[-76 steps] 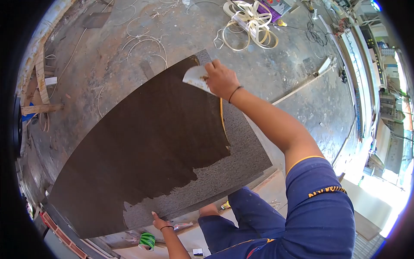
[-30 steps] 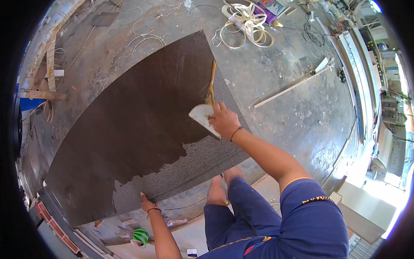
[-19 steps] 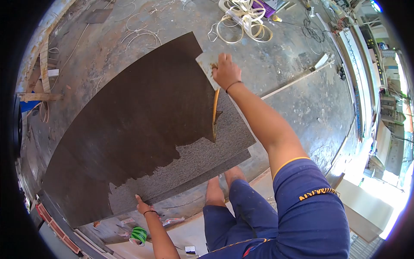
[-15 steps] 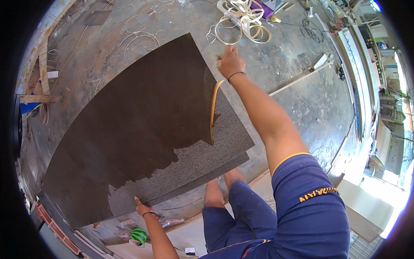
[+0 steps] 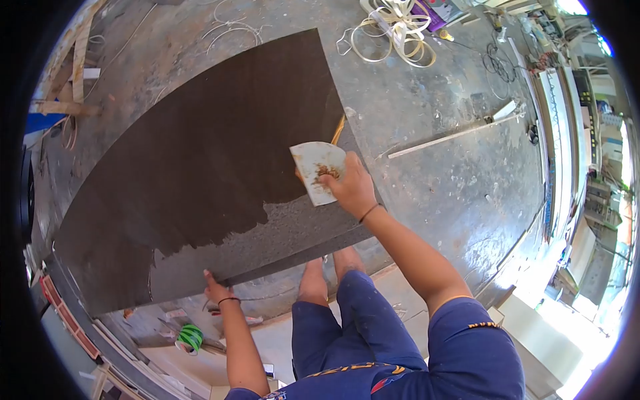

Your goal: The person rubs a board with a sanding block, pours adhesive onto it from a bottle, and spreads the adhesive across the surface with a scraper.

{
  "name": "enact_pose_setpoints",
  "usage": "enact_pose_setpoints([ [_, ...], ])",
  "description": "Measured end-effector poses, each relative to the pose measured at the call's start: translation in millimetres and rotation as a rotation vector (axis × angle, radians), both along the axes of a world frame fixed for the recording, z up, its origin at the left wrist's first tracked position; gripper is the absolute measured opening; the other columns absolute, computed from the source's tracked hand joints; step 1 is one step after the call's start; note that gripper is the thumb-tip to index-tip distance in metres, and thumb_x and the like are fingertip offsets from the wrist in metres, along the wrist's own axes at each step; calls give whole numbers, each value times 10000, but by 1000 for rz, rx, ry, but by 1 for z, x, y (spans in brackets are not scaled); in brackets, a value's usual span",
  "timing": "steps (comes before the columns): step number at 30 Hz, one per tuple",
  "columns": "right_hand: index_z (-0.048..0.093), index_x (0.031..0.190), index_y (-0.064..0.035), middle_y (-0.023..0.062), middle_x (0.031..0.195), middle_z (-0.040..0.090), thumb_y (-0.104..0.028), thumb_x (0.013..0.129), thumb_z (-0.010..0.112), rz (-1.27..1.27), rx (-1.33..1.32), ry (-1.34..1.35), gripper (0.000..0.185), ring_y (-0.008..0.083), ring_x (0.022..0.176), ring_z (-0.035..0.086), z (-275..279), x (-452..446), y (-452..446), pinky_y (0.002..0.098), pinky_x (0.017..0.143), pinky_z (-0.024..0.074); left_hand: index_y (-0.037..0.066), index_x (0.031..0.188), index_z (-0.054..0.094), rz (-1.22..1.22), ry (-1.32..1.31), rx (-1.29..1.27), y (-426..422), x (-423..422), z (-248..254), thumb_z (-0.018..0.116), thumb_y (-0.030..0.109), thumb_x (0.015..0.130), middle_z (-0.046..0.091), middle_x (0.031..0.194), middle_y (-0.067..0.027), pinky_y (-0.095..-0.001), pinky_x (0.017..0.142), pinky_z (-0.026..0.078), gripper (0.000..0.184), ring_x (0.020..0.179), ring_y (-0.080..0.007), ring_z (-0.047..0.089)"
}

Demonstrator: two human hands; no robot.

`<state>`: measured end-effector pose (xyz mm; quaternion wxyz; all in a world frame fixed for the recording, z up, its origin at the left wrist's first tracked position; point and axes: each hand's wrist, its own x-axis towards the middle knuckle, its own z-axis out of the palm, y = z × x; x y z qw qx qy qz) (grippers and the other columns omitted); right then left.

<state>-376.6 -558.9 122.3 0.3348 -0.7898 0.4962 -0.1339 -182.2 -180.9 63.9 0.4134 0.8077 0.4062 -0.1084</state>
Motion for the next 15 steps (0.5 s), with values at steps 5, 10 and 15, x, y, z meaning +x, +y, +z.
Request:
enact_pose_setpoints([
  [5, 463, 1018, -13, 227, 985, 557, -260, 744, 729, -186, 3, 152, 455, 438, 950, 546, -23, -27, -27, 482, 777, 453, 129, 925, 408, -20, 68, -177, -26, -41, 0, 700, 488, 789, 428, 891, -21, -387, 590, 382, 483, 756, -176, 392],
  [10, 417, 1055, -30, 228, 979, 525, -206, 780, 660, 88, 1, 81, 407, 463, 847, 565, 4, -2, 38, 519, 716, 473, 138, 897, 391, -61, 38, -262, -14, -40, -19, 678, 452, 825, 410, 829, -14, -384, 589, 386, 432, 719, -170, 383],
  [15, 402, 1065, -32, 210, 1003, 518, -190, 775, 634, 69, 19, 225, 403, 431, 788, 603, -19, 7, 39, 506, 673, 502, 131, 903, 387, -81, 62, -293, -10, -34, -22, 665, 446, 838, 412, 831, -19, -394, 607, 417, 424, 725, -175, 393],
])
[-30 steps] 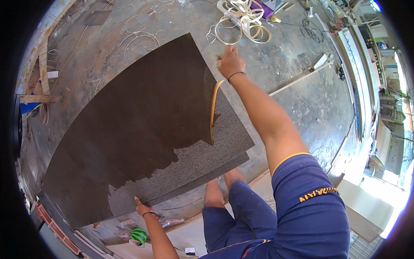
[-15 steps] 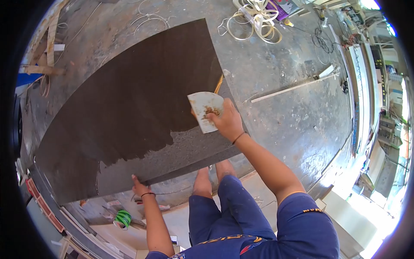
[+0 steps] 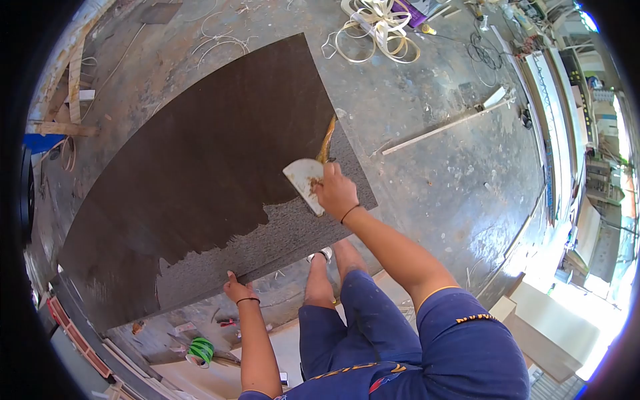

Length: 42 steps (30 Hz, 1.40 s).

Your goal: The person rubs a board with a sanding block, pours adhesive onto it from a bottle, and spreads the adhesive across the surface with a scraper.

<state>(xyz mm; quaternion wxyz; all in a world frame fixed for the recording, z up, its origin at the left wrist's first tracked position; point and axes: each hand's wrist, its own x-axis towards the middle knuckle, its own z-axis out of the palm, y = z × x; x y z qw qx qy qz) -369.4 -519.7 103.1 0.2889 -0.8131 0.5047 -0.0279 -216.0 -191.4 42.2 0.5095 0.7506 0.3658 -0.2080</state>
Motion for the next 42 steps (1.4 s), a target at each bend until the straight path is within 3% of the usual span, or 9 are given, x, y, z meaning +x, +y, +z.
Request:
enact_pose_setpoints([
  [8, 417, 1036, -30, 220, 1023, 524, -213, 780, 619, -187, -246, 49, 375, 439, 795, 600, -13, -8, -88, 513, 677, 500, 92, 1031, 408, -34, 72, 29, 6, 2, 4, 656, 428, 850, 446, 942, -65, -461, 785, 451, 454, 809, -212, 443],
  [15, 428, 1069, -18, 234, 1035, 543, -213, 764, 637, -355, -540, 95, 418, 427, 903, 582, -4, -41, -161, 532, 753, 471, 86, 1028, 434, -12, 66, 5, 2, 2, 7, 640, 411, 865, 484, 963, -65, -430, 752, 471, 418, 782, -196, 460],
  [17, 451, 1061, -11, 228, 1018, 552, -225, 762, 663, -339, -540, -17, 425, 411, 909, 583, 31, -50, -161, 511, 764, 470, 116, 881, 371, -47, 70, -86, 5, 1, 9, 626, 429, 873, 419, 885, -36, -446, 717, 462, 404, 827, -192, 419],
  [23, 520, 1015, 23, 190, 986, 581, -313, 793, 714, -187, -116, -483, 447, 337, 891, 585, 83, -25, -74, 428, 787, 461, 111, 925, 349, -4, -13, -132, 6, -5, 6, 607, 410, 889, 429, 923, -53, -444, 723, 476, 396, 825, -194, 433],
  [28, 498, 1099, 33, 259, 989, 604, -270, 809, 684, -76, 132, -84, 459, 445, 894, 593, 3, -33, -25, 449, 772, 480, 106, 943, 338, 60, -118, -262, 1, -14, 14, 595, 365, 906, 484, 973, -77, -406, 719, 484, 367, 842, -205, 507],
  [31, 476, 1190, 23, 270, 922, 614, -239, 824, 657, -78, 12, -152, 485, 467, 896, 586, -18, -77, -47, 485, 728, 474, 98, 948, 337, 150, -176, -307, -5, -15, 15, 594, 340, 910, 518, 1006, -96, -390, 719, 494, 355, 851, -215, 552],
  [35, 460, 1264, -13, 226, 834, 629, -223, 837, 640, -12, -399, -339, 509, 382, 744, 624, 50, -88, -55, 439, 651, 478, 86, 951, 350, 211, -169, -253, -12, -29, 10, 601, 328, 907, 534, 993, -95, -407, 724, 514, 351, 842, -216, 568],
  [38, 466, 1307, -67, 177, 889, 626, -205, 834, 655, 2, 224, -29, 528, 187, 527, 481, 96, -88, -66, 302, 533, 438, 79, 997, 406, 206, -74, -239, -41, -53, 18, 641, 325, 879, 541, 1004, -93, -426, 742, 537, 360, 836, -238, 573],
  [42, 551, 1215, -86, 195, 946, 629, -162, 819, 651, 326, 159, -340, 415, 285, 728, 589, 135, -65, -61, 351, 681, 475, 75, 1032, 440, 138, 2, -275, -80, -95, 12, 656, 307, 867, 557, 1012, -110, -442, 751, 540, 358, 859, -262, 590],
])
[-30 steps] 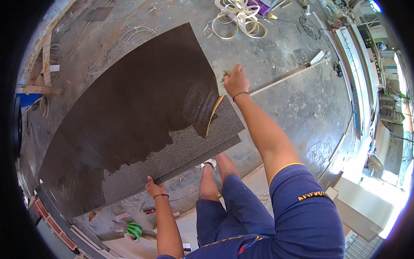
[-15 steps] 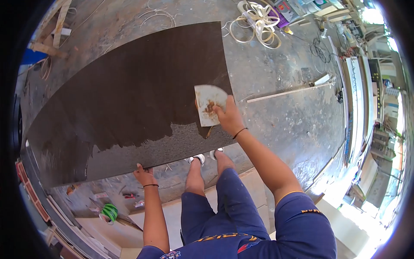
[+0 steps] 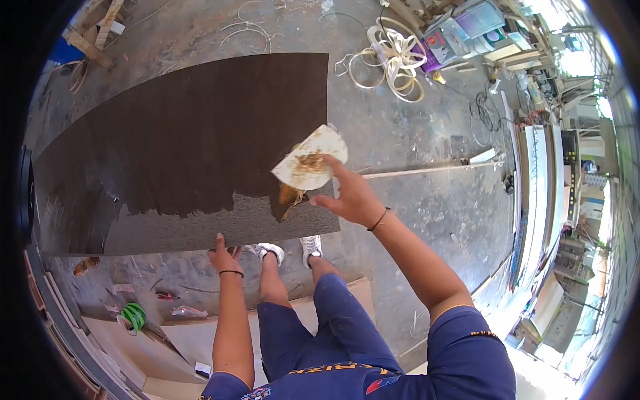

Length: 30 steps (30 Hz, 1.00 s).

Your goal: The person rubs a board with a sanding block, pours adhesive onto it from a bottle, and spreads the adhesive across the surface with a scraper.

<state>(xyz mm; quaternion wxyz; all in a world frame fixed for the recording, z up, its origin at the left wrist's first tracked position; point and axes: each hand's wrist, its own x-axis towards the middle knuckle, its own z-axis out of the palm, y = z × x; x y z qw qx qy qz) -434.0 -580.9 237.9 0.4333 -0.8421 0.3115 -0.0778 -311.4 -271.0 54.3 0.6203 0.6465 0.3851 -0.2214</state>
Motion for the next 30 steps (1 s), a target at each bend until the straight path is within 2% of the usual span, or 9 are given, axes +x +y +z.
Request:
enact_pose_setpoints([
  [3, 583, 1162, -94, 227, 1074, 616, -67, 722, 669, 212, -178, 88, 448, 367, 1057, 556, -7, 1, -16, 392, 886, 452, 72, 1088, 459, 7, 51, -114, -20, -17, -8, 671, 283, 855, 571, 1052, -126, -447, 755, 538, 378, 901, -281, 607],
  [5, 617, 1091, -101, 212, 1146, 589, -20, 680, 655, 341, -236, 53, 420, 360, 1085, 545, -6, 5, -25, 395, 903, 452, 75, 1111, 467, 78, -67, -197, -20, -22, -19, 676, 266, 850, 570, 1102, -129, -433, 763, 533, 385, 952, -287, 610],
  [7, 641, 1017, -103, 162, 1196, 571, -30, 706, 653, 331, -788, -5, 319, 362, 1099, 530, -3, 14, -27, 401, 927, 439, 78, 1115, 463, 121, -98, -199, -19, -26, -17, 679, 255, 848, 573, 1094, -119, -419, 746, 532, 386, 937, -274, 612],
  [9, 648, 942, -103, 110, 1179, 578, -57, 732, 651, 387, -851, -41, 215, 332, 1015, 579, -3, 21, -30, 408, 870, 473, 80, 1118, 460, 144, -132, -216, -19, -26, -13, 682, 245, 846, 576, 1086, -109, -404, 729, 531, 388, 921, -261, 613],
  [11, 643, 937, -116, 108, 1140, 590, -79, 743, 658, 435, -368, 101, 198, 292, 944, 622, -13, 28, -31, 387, 794, 510, 99, 1142, 454, 121, 38, -95, -17, -26, -16, 667, 247, 858, 590, 1067, -84, -362, 665, 530, 385, 862, -228, 623],
  [13, 625, 921, -81, 121, 1096, 607, -46, 755, 635, 536, -505, 29, 170, 291, 835, 656, -25, 37, -24, 367, 719, 539, 113, 1155, 449, 106, 91, -57, -14, -28, -22, 651, 266, 869, 597, 1019, -64, -330, 596, 523, 382, 777, -198, 622],
  [19, 565, 1006, -69, 103, 1104, 597, -86, 794, 548, 780, -691, 62, 213, 262, 971, 617, -102, 42, 13, 379, 724, 529, 2, 1006, 428, 62, 46, -115, -18, -29, -5, 653, 280, 866, 540, 861, -127, -359, 507, 554, 384, 662, -216, 579],
  [21, 552, 1084, -91, 101, 1085, 591, -90, 794, 548, 950, -679, 312, 290, 264, 995, 597, -114, 22, 27, 390, 709, 527, -12, 1033, 422, -7, 16, -168, -16, -26, -9, 647, 289, 867, 532, 908, -153, -383, 542, 584, 410, 684, -238, 586],
  [30, 516, 1258, -197, 112, 1150, 578, -65, 778, 566, 789, -706, 317, 500, 295, 1059, 577, -107, 93, -8, 399, 762, 529, 58, 1037, 403, -3, 137, -147, -16, -22, -14, 661, 331, 860, 552, 906, -111, -329, 508, 582, 415, 691, -210, 586],
])
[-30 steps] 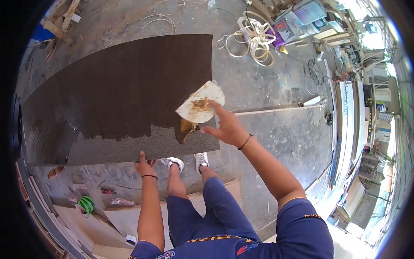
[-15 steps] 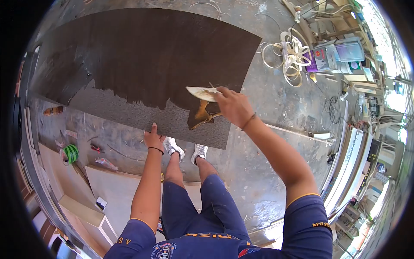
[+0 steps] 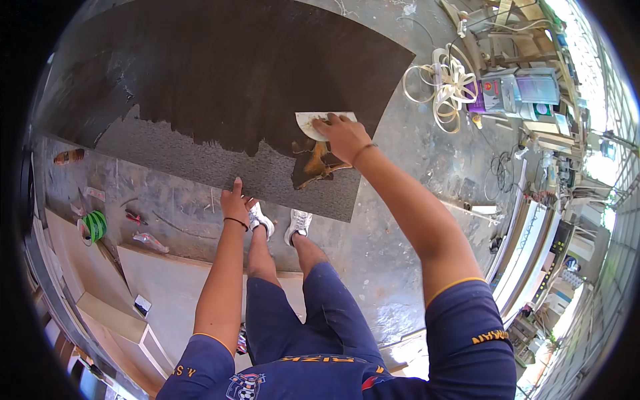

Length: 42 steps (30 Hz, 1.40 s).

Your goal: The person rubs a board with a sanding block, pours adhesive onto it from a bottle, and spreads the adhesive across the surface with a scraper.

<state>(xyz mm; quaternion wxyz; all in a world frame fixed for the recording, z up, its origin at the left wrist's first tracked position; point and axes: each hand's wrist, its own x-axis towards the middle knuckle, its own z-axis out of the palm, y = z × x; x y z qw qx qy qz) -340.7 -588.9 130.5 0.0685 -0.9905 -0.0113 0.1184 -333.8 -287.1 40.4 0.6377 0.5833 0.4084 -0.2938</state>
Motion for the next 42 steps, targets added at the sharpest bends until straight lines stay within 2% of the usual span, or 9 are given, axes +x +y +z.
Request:
enact_pose_setpoints([
  [4, 541, 1237, -232, 100, 1191, 564, -74, 769, 585, 50, 27, 143, 496, 304, 1091, 563, -11, -7, 15, 412, 799, 516, 67, 1017, 402, 12, -67, -121, 1, -5, 5, 660, 335, 860, 568, 899, -100, -332, 517, 578, 404, 702, -214, 609],
  [6, 565, 1206, -270, 80, 1194, 563, -73, 758, 590, 139, 78, 251, 490, 290, 1083, 560, -1, -23, 19, 414, 817, 501, 90, 1122, 453, 44, -90, -103, -3, -8, 4, 606, 339, 890, 603, 1017, -121, -343, 556, 566, 373, 789, -256, 648],
  [9, 567, 1204, -280, 65, 1199, 562, -76, 752, 591, 296, 71, 193, 497, 277, 1089, 549, -7, -59, 2, 412, 843, 485, 73, 1096, 443, 123, -66, -157, -12, -11, 10, 597, 397, 892, 600, 958, -103, -359, 550, 572, 413, 749, -220, 643],
  [14, 556, 1236, -265, 55, 1269, 533, -50, 758, 574, 232, 60, 320, 524, 257, 1175, 513, 2, -97, -18, 410, 921, 452, 55, 1126, 446, 102, -43, -114, -12, -13, 1, 574, 437, 895, 603, 985, -103, -353, 550, 564, 465, 762, -215, 647],
  [26, 521, 1277, -230, 89, 1269, 539, -19, 756, 561, 122, 94, 391, 563, 284, 1161, 524, 6, -147, -2, 405, 899, 466, 48, 1112, 455, 53, -57, -50, -12, -13, -4, 567, 450, 898, 599, 967, -108, -338, 567, 550, 469, 758, -212, 638],
  [32, 500, 1289, -171, 169, 1236, 543, -34, 776, 543, 31, 161, 403, 533, 342, 1088, 556, 11, -173, 29, 408, 812, 514, 52, 1098, 470, 40, -56, -10, -13, -13, -2, 559, 453, 904, 603, 946, -96, -322, 567, 551, 455, 744, -199, 630],
  [36, 509, 1275, -175, 157, 1179, 575, -52, 788, 526, -4, 198, 355, 503, 332, 1044, 580, 11, -202, 57, 407, 797, 518, 55, 1100, 474, 42, -64, -13, -11, -14, -8, 558, 459, 903, 606, 941, -94, -323, 574, 551, 457, 748, -194, 630],
  [39, 514, 1277, -183, 147, 1121, 609, -70, 778, 530, -25, 253, 552, 513, 327, 975, 613, 28, -210, 81, 416, 778, 521, 58, 1108, 468, 43, -74, -67, -9, -14, -6, 574, 447, 897, 600, 941, -90, -345, 597, 562, 455, 749, -199, 627],
  [42, 523, 1282, -180, 135, 1047, 637, -99, 746, 543, -139, 542, 349, 543, 337, 890, 631, 65, -181, 96, 428, 766, 518, 56, 1114, 455, 41, -31, -91, -5, -10, 1, 603, 437, 883, 584, 981, -104, -386, 634, 577, 469, 798, -223, 621],
])
